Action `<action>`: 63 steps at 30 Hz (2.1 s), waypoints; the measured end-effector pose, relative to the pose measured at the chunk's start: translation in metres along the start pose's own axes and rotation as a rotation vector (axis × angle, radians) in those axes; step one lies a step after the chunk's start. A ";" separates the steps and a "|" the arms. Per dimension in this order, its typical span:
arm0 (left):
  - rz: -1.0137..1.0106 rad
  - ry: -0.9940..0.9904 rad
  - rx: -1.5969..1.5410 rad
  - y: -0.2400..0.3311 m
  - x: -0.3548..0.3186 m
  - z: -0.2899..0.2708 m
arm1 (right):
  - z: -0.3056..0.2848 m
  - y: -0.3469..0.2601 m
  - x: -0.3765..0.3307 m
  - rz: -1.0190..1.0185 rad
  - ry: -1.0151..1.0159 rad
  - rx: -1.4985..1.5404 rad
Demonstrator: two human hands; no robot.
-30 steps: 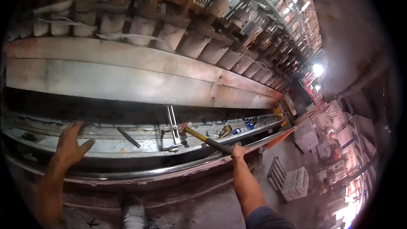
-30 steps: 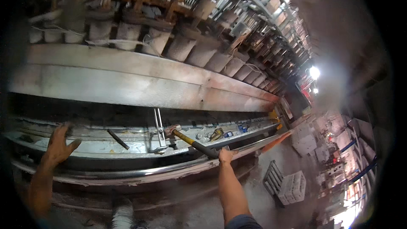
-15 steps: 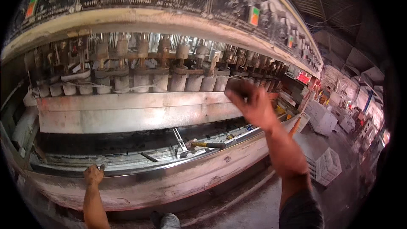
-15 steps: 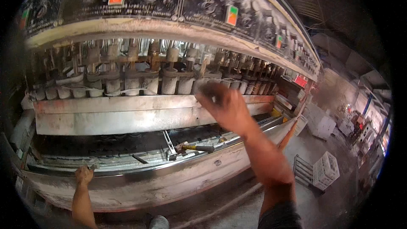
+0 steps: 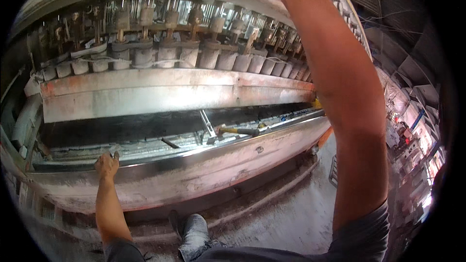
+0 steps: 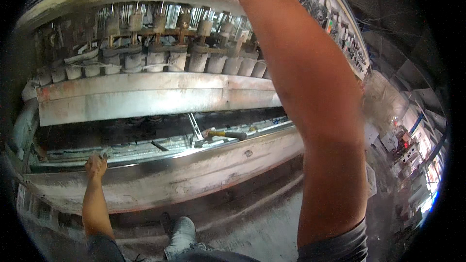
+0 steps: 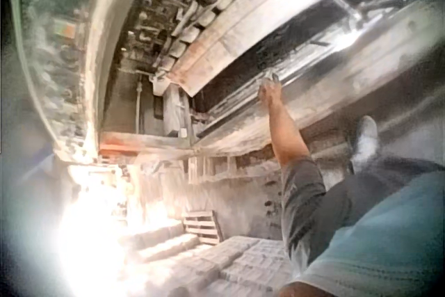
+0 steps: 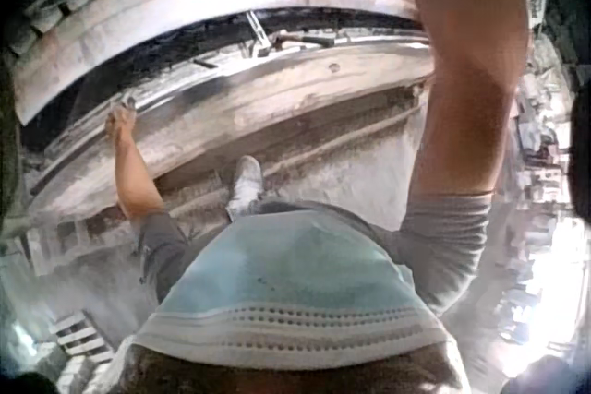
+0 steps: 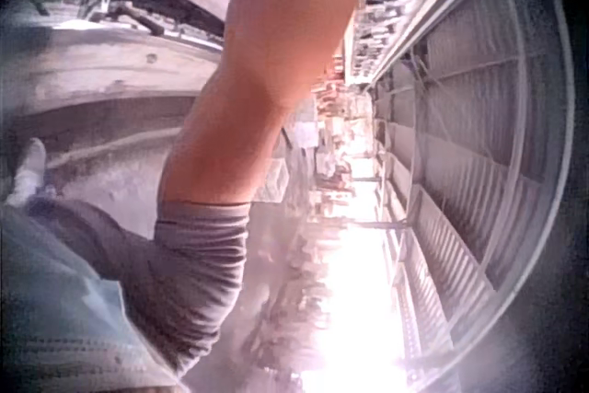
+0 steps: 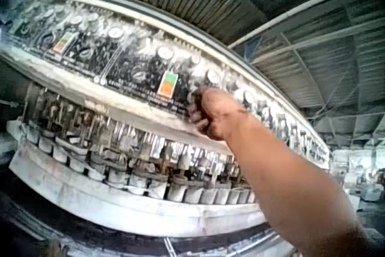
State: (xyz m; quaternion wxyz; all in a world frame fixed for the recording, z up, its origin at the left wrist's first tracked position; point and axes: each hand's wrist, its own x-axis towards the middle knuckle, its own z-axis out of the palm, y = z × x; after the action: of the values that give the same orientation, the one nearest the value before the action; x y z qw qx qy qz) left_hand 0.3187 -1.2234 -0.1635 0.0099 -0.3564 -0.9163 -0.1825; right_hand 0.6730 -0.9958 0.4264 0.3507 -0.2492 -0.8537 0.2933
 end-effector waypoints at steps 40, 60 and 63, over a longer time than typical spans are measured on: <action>0.877 0.422 -1.034 0.620 0.810 0.146 | 0.285 0.828 0.172 0.512 -0.285 -0.625; 0.678 0.315 -1.289 0.725 1.006 0.044 | 0.121 0.667 0.614 0.137 0.038 -0.138; 0.681 0.319 -1.282 0.723 1.010 0.041 | 0.085 0.616 0.738 -0.197 0.119 -0.217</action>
State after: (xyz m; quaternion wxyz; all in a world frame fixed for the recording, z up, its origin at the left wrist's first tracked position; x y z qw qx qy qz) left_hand 0.0450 -0.0621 0.1845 -0.0109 -0.5259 -0.4563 -0.7177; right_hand 0.2806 -0.1247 0.2952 0.3988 -0.2177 -0.8784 0.1481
